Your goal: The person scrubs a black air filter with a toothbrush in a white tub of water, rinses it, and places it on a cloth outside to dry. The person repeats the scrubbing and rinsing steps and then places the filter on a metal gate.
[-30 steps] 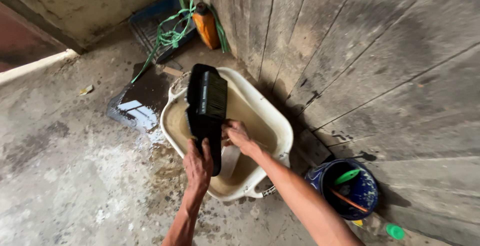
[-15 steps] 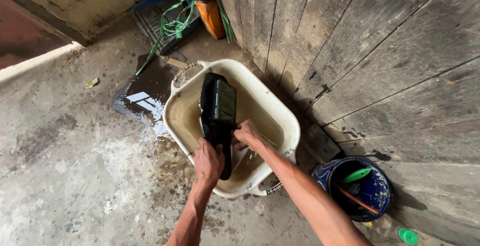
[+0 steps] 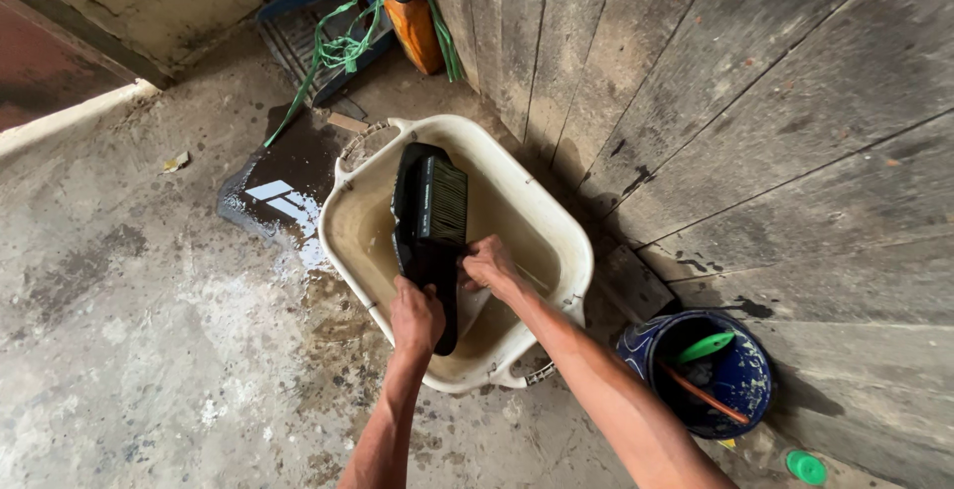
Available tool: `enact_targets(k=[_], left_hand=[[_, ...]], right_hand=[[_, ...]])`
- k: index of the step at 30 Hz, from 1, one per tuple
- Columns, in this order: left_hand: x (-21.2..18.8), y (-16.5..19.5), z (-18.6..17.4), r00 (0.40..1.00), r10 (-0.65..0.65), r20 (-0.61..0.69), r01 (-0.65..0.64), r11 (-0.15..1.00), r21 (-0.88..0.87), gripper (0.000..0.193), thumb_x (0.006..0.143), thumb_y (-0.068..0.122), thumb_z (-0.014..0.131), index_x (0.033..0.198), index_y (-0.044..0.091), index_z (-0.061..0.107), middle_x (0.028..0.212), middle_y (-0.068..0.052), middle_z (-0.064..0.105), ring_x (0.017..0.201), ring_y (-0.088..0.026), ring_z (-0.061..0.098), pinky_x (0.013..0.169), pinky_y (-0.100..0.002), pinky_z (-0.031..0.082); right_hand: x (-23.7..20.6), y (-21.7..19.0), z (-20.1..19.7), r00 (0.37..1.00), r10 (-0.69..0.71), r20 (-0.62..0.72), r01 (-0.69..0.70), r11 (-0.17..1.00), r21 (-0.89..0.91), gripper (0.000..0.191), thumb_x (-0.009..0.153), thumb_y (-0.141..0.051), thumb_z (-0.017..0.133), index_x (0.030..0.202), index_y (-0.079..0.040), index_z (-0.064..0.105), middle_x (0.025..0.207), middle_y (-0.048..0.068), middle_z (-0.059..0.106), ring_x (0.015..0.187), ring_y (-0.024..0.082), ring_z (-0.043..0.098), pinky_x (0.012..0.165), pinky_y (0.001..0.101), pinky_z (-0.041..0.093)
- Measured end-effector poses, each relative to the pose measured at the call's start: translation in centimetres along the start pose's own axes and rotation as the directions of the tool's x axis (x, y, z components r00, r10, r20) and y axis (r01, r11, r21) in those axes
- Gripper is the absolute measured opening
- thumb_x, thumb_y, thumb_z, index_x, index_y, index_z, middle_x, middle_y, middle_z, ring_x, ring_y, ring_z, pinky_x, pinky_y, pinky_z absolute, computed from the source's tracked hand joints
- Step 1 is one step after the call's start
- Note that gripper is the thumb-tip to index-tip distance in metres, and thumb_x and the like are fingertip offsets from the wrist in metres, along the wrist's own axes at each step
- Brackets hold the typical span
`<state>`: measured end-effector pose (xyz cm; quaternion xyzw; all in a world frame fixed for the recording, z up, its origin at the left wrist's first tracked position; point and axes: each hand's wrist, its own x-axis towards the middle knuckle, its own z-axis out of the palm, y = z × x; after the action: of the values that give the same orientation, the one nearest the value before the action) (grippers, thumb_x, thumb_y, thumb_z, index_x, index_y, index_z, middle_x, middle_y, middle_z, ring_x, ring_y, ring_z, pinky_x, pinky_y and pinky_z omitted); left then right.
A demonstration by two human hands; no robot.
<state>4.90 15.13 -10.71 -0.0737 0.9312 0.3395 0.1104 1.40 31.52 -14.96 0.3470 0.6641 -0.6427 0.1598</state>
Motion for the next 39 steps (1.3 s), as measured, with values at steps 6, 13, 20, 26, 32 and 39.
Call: enact_targets(k=[6, 13, 20, 26, 32, 39], left_hand=[[-0.1, 0.7, -0.3, 0.987, -0.162, 0.01, 0.163, 0.984, -0.079, 0.035, 0.094, 0.024, 0.064, 0.123, 0.005, 0.056, 0.104, -0.033, 0.07, 0.104, -0.052, 0.065, 0.092, -0.056, 0.051], [-1.3, 2.2, -1.5, 0.976, -0.217, 0.025, 0.215, 0.936, -0.28, 0.034, 0.092, 0.022, 0.065, 0.125, 0.012, 0.064, 0.111, -0.021, 0.074, 0.106, -0.041, 0.07, 0.093, -0.048, 0.053], [-1.6, 3.7, -2.5, 0.956, -0.285, 0.063, 0.29, 0.902, -0.32, 0.037, 0.092, 0.021, 0.067, 0.128, 0.013, 0.064, 0.114, -0.018, 0.075, 0.108, -0.037, 0.071, 0.095, -0.047, 0.053], [-2.0, 4.6, -4.1, 0.939, -0.288, 0.189, 0.344, 0.774, -0.531, 0.032, 0.096, 0.011, 0.062, 0.128, 0.005, 0.061, 0.119, -0.017, 0.071, 0.103, -0.031, 0.072, 0.089, -0.041, 0.061], [-2.1, 2.2, -8.0, 0.941, -0.204, 0.271, 0.34, 0.587, -0.735, 0.024, 0.094, 0.005, 0.065, 0.116, -0.003, 0.064, 0.099, -0.014, 0.074, 0.082, -0.023, 0.071, 0.076, -0.038, 0.061], [-3.9, -1.0, -12.9, 0.966, -0.047, 0.253, 0.241, 0.505, -0.829, 0.014, 0.094, 0.007, 0.068, 0.105, 0.001, 0.061, 0.09, -0.005, 0.068, 0.074, -0.014, 0.066, 0.064, -0.031, 0.055]], right_hand=[[0.2, 0.4, -0.3, 0.999, -0.003, 0.05, 0.003, 1.0, 0.011, 0.046, 0.08, 0.003, 0.061, 0.126, 0.01, 0.061, 0.106, 0.023, 0.072, 0.067, 0.023, 0.074, 0.047, 0.0313, 0.062], [0.6, 0.8, -0.4, 0.999, -0.029, 0.023, 0.028, 1.0, 0.011, 0.042, 0.081, 0.0, 0.066, 0.122, 0.008, 0.066, 0.093, 0.012, 0.069, 0.065, 0.021, 0.072, 0.048, 0.0349, 0.065], [0.4, 0.9, -0.4, 0.999, -0.04, -0.013, 0.041, 0.992, 0.121, 0.032, 0.078, 0.004, 0.069, 0.108, 0.0, 0.059, 0.084, 0.011, 0.067, 0.06, 0.023, 0.068, 0.046, 0.0392, 0.063], [-2.2, -1.7, -0.6, 0.997, -0.069, 0.034, 0.07, 0.997, -0.034, 0.018, 0.084, -0.003, 0.06, 0.095, 0.004, 0.072, 0.07, 0.014, 0.073, 0.056, 0.024, 0.071, 0.044, 0.0319, 0.059], [-6.9, -3.7, -1.2, 0.934, -0.317, 0.164, 0.3, 0.946, 0.12, 0.02, 0.087, -0.011, 0.069, 0.094, 0.007, 0.076, 0.076, 0.013, 0.078, 0.06, 0.018, 0.076, 0.048, 0.0278, 0.059], [-11.2, -4.6, 1.0, 0.882, -0.425, 0.202, 0.41, 0.905, 0.114, 0.017, 0.087, -0.013, 0.072, 0.096, 0.001, 0.076, 0.08, 0.012, 0.078, 0.067, 0.017, 0.076, 0.054, 0.0264, 0.061]])
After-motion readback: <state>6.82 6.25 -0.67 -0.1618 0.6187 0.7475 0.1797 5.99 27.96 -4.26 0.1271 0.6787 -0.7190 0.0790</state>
